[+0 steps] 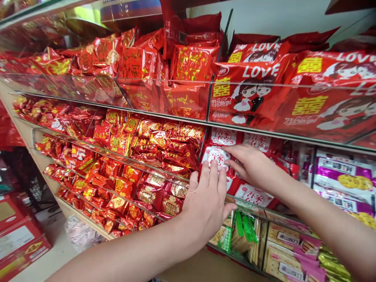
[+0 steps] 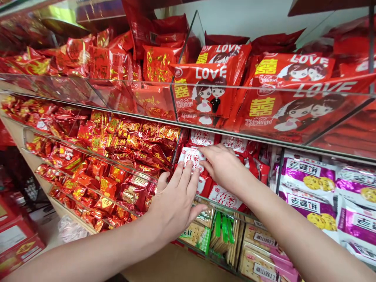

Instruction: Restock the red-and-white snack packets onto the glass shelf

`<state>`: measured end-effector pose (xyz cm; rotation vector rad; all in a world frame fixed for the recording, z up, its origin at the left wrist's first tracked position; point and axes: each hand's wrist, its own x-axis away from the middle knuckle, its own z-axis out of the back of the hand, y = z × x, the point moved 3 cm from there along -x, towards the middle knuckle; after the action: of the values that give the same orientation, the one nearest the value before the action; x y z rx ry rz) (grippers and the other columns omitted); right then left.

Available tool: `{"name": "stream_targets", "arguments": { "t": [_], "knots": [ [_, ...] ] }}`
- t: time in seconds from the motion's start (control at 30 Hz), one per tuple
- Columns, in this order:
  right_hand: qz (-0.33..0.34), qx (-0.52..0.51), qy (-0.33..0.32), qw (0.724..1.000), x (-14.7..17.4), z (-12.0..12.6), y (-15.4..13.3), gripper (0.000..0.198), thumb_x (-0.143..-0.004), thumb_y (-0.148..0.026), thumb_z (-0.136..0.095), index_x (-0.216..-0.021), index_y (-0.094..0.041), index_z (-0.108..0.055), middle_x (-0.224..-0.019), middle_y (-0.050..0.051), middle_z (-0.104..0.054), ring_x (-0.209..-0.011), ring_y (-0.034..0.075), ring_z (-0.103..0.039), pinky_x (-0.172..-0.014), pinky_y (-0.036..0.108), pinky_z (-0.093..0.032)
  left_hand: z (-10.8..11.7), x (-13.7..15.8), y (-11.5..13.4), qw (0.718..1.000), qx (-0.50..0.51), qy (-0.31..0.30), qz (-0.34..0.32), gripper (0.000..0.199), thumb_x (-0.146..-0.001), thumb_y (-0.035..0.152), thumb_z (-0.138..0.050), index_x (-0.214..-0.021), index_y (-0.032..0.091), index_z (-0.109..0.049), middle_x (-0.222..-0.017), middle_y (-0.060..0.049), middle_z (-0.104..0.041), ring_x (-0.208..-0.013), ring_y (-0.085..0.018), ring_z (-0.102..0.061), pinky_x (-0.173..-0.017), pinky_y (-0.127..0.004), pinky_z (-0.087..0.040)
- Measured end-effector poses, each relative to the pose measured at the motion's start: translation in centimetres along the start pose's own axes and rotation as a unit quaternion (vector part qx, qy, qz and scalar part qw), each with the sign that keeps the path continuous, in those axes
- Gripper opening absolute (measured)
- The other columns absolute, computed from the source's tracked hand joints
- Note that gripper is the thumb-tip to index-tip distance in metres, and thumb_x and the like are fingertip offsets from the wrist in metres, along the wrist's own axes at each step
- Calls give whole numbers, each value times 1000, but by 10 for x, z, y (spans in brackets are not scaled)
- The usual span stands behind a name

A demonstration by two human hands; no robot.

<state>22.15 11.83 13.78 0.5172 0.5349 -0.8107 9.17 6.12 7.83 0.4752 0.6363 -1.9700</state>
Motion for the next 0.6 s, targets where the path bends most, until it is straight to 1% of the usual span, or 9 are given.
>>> {"name": "stream_targets", "arguments": {
  "t": [0.1, 0.2, 0.3, 0.37, 0.43, 0.5, 0.53, 0.57, 0.6],
  "knots": [
    [-27, 26, 11, 999, 5, 0, 0, 25, -83, -22, -58, -103, -10, -63, -94, 12, -68, -86, 30, -59, -80, 47, -49, 2, -2, 0, 1000, 9, -8, 12, 70, -86, 54, -46, -138, 8, -34, -142, -20, -38, -130, -34, -34, -97, -50, -36],
    [-37, 25, 15, 999, 7, -1, 0, 23, -83, -22, -58, -102, -10, -64, -94, 11, -68, -86, 29, -59, -81, 46, -49, 5, -4, 0, 999, 5, -25, 26, 73, -85, 54, -46, -138, 5, -34, -142, -23, -37, -129, -37, -35, -96, -52, -37],
    [-17, 14, 28, 999, 10, -1, 2, 30, -84, -22, -55, -111, -9, -59, -106, 12, -65, -97, 27, -56, -88, 44, -47, 7, -5, 3, 999, -10, -39, 20, 70, -86, 51, -45, -138, 5, -34, -142, -24, -36, -130, -36, -34, -97, -52, -36],
    [3, 15, 55, 998, 14, 1, 3, 34, -86, -21, -51, -116, -5, -56, -112, 14, -62, -104, 27, -54, -92, 43, -46, 6, -8, 6, 999, -15, -49, 14, 70, -87, 52, -43, -138, 5, -33, -143, -23, -35, -130, -35, -33, -98, -52, -35],
    [13, 26, 89, 996, 20, 8, 1, 34, -87, -21, -48, -115, -2, -56, -113, 18, -60, -106, 28, -52, -94, 44, -45, 5, -10, 9, 998, -17, -55, 17, 73, -86, 54, -44, -139, 5, -32, -144, -23, -32, -130, -35, -33, -98, -51, -35],
    [12, 31, 115, 993, 33, 19, -7, 31, -87, -21, -47, -112, -5, -58, -115, 18, -58, -110, 29, -50, -94, 46, -44, 8, -10, 9, 999, -9, -44, 20, 74, -85, 52, -48, -139, 4, -31, -144, -24, -32, -130, -36, -32, -98, -52, -34],
    [6, 22, 125, 992, 44, 24, -14, 30, -87, -20, -48, -112, -8, -58, -117, 17, -57, -112, 28, -50, -95, 47, -43, 12, -8, 7, 999, 2, -30, 15, 71, -85, 48, -50, -139, 5, -32, -145, -24, -31, -130, -37, -31, -97, -53, -34],
    [-10, 2, 132, 991, 58, 29, -22, 30, -87, -20, -48, -114, -13, -57, -119, 14, -57, -112, 26, -51, -96, 46, -44, 17, -3, 4, 1000, 19, -15, -5, 66, -86, 44, -50, -138, 7, -34, -145, -23, -32, -130, -37, -31, -97, -54, -34],
    [-27, -38, 126, 991, 76, 32, -32, 32, -86, -21, -49, -117, -19, -56, -119, 11, -58, -110, 25, -53, -95, 44, -45, 22, 5, 0, 998, 48, 0, -44, 57, -88, 38, -49, -137, 11, -38, -143, -21, -36, -129, -36, -34, -95, -53, -36]
  ]
}}
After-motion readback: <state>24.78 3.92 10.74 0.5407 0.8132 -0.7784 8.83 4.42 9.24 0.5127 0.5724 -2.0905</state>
